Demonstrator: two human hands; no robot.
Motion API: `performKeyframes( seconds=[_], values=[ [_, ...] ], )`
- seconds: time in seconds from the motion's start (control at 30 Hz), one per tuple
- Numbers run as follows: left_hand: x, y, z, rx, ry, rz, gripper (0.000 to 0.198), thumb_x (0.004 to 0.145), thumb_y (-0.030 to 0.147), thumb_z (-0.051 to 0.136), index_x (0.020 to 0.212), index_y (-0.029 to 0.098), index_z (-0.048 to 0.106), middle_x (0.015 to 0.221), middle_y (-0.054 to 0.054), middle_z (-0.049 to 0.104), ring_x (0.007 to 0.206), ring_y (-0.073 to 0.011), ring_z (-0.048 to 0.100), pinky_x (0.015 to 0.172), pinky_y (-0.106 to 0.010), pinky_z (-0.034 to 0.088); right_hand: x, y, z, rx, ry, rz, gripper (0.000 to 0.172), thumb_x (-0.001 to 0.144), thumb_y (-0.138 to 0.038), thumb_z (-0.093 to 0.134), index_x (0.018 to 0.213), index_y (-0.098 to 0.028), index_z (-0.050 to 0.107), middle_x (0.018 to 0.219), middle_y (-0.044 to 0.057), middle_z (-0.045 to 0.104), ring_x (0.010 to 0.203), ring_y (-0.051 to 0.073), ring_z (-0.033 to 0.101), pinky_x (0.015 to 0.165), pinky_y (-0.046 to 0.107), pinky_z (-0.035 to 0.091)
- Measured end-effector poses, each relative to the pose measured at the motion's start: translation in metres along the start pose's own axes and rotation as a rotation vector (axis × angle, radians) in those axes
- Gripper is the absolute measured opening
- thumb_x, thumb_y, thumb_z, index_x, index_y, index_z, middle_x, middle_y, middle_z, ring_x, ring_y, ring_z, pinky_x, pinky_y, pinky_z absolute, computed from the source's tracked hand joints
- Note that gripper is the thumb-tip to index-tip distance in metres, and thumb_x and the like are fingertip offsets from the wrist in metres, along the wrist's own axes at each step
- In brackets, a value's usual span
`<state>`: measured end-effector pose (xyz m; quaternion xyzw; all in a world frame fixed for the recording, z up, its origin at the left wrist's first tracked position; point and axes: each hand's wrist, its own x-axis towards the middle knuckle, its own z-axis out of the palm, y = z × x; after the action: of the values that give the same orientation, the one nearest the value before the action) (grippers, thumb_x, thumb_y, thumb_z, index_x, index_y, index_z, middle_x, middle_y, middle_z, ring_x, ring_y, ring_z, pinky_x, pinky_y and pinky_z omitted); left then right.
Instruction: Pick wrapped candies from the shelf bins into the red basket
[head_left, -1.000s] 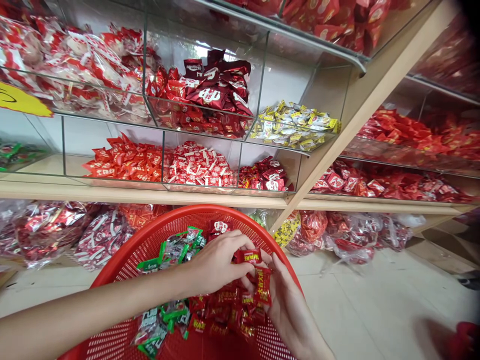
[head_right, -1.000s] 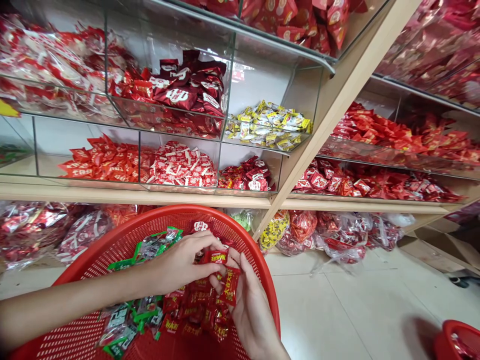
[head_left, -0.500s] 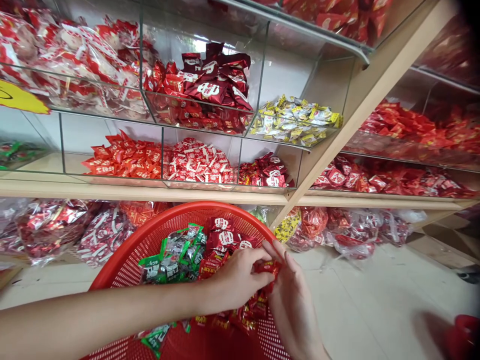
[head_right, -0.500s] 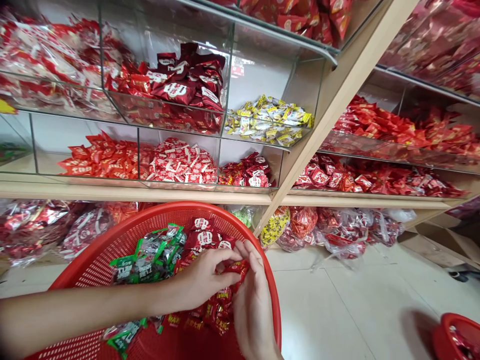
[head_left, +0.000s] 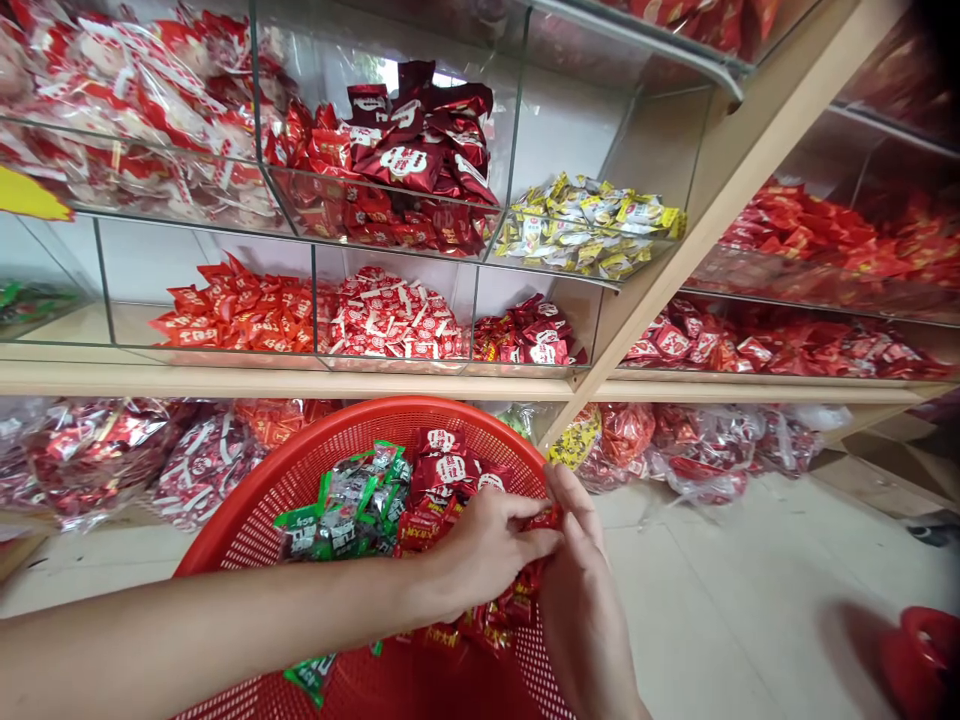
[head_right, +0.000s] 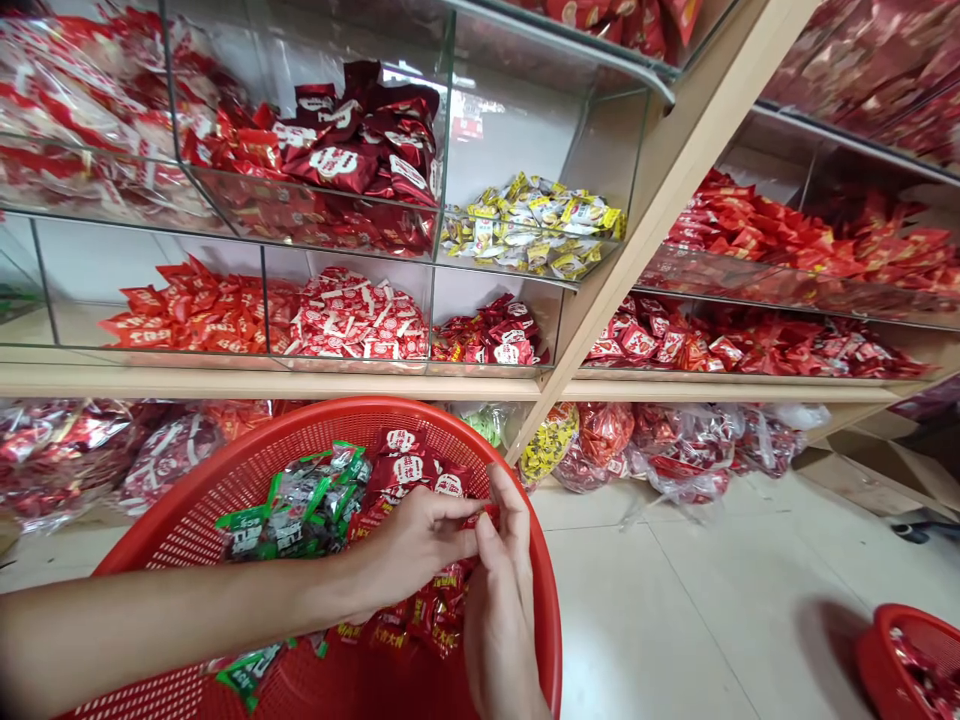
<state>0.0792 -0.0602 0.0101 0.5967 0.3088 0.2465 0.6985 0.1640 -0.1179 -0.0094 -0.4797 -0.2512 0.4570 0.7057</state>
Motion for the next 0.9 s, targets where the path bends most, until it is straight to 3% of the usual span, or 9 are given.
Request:
performKeyframes(
  seconds=[0.27,0.33,0.43,0.5,0.57,0.63,0.77,0.9],
  values=[
    [-0.002,-0.003,-0.005,0.134,-0.065,0.111,0.017,0.076,0.021,0.052,0.080,0.011,0.064,0.072,-0.003,0.058,0.074,-0.0151,0.052,0.068,-0.029,0.040,-0.007,-0.007,0.004,0.011,-0.016,0.011,0.048,0.079,-0.040,0.053,0.126,-0.032,0.046,0.133,-0.001,0.046,0.127,0.019,0.032,0.105,0.038,0.025],
    [-0.003,-0.007,-0.008,0.235,-0.030,0.129,0.019,0.077,0.023,0.054,0.088,0.013,0.066,0.076,-0.003,0.060,0.073,-0.0139,0.052,0.067,-0.029,0.041,-0.005,-0.011,0.000,0.011,-0.010,0.012,0.046,0.079,-0.039,0.053,0.124,-0.031,0.049,0.132,0.000,0.046,0.127,0.019,0.033,0.104,0.039,0.025],
    [-0.009,-0.019,-0.012,0.565,0.066,0.243,0.030,0.077,0.025,0.058,0.107,0.021,0.062,0.090,-0.002,0.061,0.082,-0.0143,0.052,0.076,-0.031,0.041,0.001,-0.021,-0.012,0.005,0.025,-0.022,0.042,0.078,-0.038,0.053,0.119,-0.030,0.053,0.132,0.001,0.047,0.124,0.021,0.037,0.103,0.041,0.027],
    [-0.015,-0.031,-0.011,0.959,-0.023,0.415,0.033,0.083,0.028,0.051,0.115,0.023,0.055,0.092,-0.002,0.059,0.084,-0.0163,0.049,0.075,-0.033,0.040,0.007,-0.027,-0.025,-0.030,0.101,-0.094,0.040,0.076,-0.036,0.055,0.116,-0.030,0.055,0.131,0.001,0.048,0.123,0.021,0.038,0.102,0.041,0.027],
    [-0.022,-0.043,-0.008,1.307,-0.073,0.678,0.025,0.087,0.025,0.041,0.106,0.019,0.056,0.080,-0.001,0.055,0.078,-0.0171,0.046,0.071,-0.033,0.037,0.012,-0.029,-0.041,-0.103,0.209,-0.190,0.041,0.074,-0.032,0.058,0.115,-0.030,0.054,0.131,0.000,0.048,0.124,0.020,0.037,0.103,0.040,0.025],
    [-0.026,-0.055,-0.003,1.462,-0.123,0.879,0.019,0.087,0.018,0.038,0.092,0.014,0.056,0.071,-0.002,0.050,0.073,-0.0165,0.043,0.072,-0.034,0.034,0.016,-0.027,-0.057,-0.197,0.323,-0.260,0.043,0.073,-0.029,0.060,0.115,-0.029,0.053,0.130,0.000,0.048,0.125,0.018,0.036,0.105,0.038,0.022],
    [-0.029,-0.076,0.009,1.523,-0.173,0.963,0.011,0.082,0.016,0.045,0.079,0.011,0.055,0.067,-0.002,0.050,0.068,-0.0167,0.042,0.074,-0.035,0.033,0.021,-0.014,-0.085,-0.311,0.415,-0.208,0.039,0.071,-0.028,0.063,0.109,-0.028,0.055,0.127,-0.002,0.051,0.125,0.016,0.035,0.106,0.033,0.019],
    [-0.024,-0.094,0.011,1.576,-0.157,0.999,0.011,0.079,0.017,0.050,0.079,0.009,0.057,0.067,-0.004,0.049,0.069,-0.0175,0.041,0.076,-0.036,0.034,0.024,0.000,-0.102,-0.145,0.345,0.004,0.031,0.071,-0.032,0.063,0.101,-0.029,0.059,0.126,-0.003,0.052,0.123,0.015,0.038,0.103,0.032,0.026]
  ],
)
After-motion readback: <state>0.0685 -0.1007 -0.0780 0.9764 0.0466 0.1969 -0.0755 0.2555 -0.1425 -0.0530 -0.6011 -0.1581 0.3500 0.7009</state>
